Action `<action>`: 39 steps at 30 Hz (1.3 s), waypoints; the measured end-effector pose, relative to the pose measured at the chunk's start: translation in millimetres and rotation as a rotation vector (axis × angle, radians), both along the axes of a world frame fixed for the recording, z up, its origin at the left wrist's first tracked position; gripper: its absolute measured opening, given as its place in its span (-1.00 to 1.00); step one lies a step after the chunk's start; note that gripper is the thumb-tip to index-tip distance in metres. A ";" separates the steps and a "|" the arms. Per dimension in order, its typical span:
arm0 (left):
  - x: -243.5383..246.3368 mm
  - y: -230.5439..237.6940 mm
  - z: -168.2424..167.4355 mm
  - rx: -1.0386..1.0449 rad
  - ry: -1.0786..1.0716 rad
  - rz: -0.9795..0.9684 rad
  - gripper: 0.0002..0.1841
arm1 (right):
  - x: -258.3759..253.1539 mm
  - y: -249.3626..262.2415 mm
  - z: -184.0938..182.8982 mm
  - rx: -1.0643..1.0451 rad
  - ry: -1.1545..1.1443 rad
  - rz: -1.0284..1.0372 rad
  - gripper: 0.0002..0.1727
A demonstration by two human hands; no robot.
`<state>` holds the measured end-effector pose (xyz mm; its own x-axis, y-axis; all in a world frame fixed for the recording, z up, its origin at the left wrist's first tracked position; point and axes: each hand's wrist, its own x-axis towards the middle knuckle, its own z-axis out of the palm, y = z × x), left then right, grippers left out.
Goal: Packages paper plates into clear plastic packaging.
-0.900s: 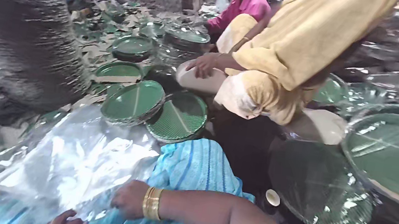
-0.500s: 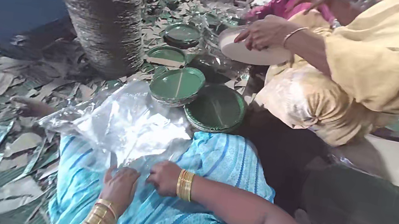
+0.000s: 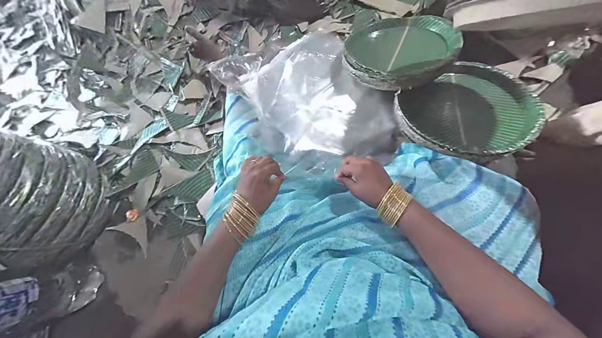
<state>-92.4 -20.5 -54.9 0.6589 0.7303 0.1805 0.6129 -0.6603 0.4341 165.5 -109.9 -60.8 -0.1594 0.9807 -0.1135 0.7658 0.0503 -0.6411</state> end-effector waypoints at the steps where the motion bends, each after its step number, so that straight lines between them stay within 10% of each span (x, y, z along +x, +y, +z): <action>1: 1.7 -2.5 -2.8 -0.019 -0.020 0.017 -0.87 | -2.1 -1.0 -1.1 0.038 -0.010 -0.007 -0.77; 8: 10.1 -17.9 -11.0 -0.165 -0.089 0.152 -0.81 | -10.1 0.2 -26.9 0.403 -0.079 -0.102 -0.86; 15: 4.0 -12.9 -12.7 -0.517 -0.028 0.093 -0.66 | -6.3 8.0 -24.6 -0.065 -0.056 -0.063 -0.76; 23: 17.5 -38.5 14.7 0.304 -0.186 0.165 -0.80 | 4.9 10.7 -23.4 -0.240 0.258 -0.011 -0.57; 30: 52.1 -60.0 0.9 -0.740 -0.164 0.264 -0.62 | -2.9 11.3 -21.4 -0.246 0.351 0.006 -0.61; 39: 64.1 -50.0 -19.0 -0.817 -0.529 0.367 -0.89 | 1.9 9.8 -23.6 -0.190 0.445 -0.015 -0.61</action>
